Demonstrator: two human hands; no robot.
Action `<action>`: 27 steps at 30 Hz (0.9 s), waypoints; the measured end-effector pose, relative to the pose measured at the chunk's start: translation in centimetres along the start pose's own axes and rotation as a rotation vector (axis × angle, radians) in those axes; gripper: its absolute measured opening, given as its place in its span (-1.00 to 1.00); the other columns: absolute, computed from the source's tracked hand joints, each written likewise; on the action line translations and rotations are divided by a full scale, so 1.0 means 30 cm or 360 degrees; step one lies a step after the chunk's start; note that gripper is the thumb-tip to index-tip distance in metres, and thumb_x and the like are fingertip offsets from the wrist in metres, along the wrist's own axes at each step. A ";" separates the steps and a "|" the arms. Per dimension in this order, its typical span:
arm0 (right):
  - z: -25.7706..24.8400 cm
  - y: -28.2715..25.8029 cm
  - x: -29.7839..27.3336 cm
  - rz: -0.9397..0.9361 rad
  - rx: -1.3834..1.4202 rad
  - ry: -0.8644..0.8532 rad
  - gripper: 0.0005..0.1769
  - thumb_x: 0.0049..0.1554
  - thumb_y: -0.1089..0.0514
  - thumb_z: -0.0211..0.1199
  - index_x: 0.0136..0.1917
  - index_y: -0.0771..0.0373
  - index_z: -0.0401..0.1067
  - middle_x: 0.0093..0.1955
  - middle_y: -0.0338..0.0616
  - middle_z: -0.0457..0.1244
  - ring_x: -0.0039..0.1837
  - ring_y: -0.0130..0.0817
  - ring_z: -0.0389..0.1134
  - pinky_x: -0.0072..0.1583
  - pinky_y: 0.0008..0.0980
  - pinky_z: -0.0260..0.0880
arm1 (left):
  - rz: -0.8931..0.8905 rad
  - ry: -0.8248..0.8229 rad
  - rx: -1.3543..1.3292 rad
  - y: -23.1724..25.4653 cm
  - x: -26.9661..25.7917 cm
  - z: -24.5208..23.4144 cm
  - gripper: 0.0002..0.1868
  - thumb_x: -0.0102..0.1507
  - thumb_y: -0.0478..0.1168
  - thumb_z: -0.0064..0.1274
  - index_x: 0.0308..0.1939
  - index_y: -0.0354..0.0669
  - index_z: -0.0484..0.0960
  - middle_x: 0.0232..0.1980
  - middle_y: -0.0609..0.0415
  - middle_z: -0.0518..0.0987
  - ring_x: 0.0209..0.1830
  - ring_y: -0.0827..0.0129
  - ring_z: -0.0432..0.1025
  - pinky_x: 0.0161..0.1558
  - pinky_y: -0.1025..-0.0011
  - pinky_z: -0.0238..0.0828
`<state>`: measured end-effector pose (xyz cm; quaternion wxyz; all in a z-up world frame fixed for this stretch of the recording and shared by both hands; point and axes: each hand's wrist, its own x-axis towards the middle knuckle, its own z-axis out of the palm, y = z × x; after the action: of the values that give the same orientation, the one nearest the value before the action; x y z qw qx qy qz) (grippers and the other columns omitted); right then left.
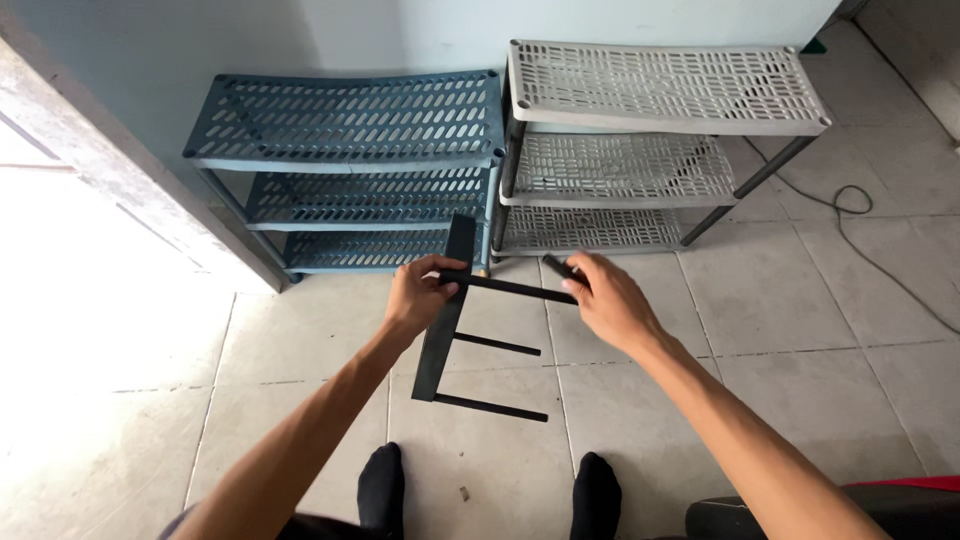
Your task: The person takes apart a small black plastic shelf on the tiled floor, detaching its legs and frame tubes by hand. They then disassemble a blue plastic shoe rack, lifting off its perforated shelves and pulling out the support poles, laying the parts on the floor.
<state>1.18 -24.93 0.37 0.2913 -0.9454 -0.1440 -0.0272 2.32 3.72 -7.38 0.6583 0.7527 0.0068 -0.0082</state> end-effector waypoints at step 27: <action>0.049 0.091 0.007 0.0152 0.0413 0.0219 -0.77 0.22 0.16 0.28 0.14 0.23 0.52 -0.13 -0.21 0.40 -0.08 -0.42 0.43 -0.02 -0.36 0.45 | 0.0505 0.0147 0.1267 -0.134 -0.156 0.110 -0.47 0.08 -0.32 0.25 0.16 -0.04 0.59 0.34 -0.13 0.34 0.44 0.05 0.10 0.31 -0.11 -0.06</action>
<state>2.12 -26.20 -2.31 0.4212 -0.9014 -0.0807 -0.0592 -2.46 0.98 -11.71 0.3085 0.9393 -0.0832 0.1250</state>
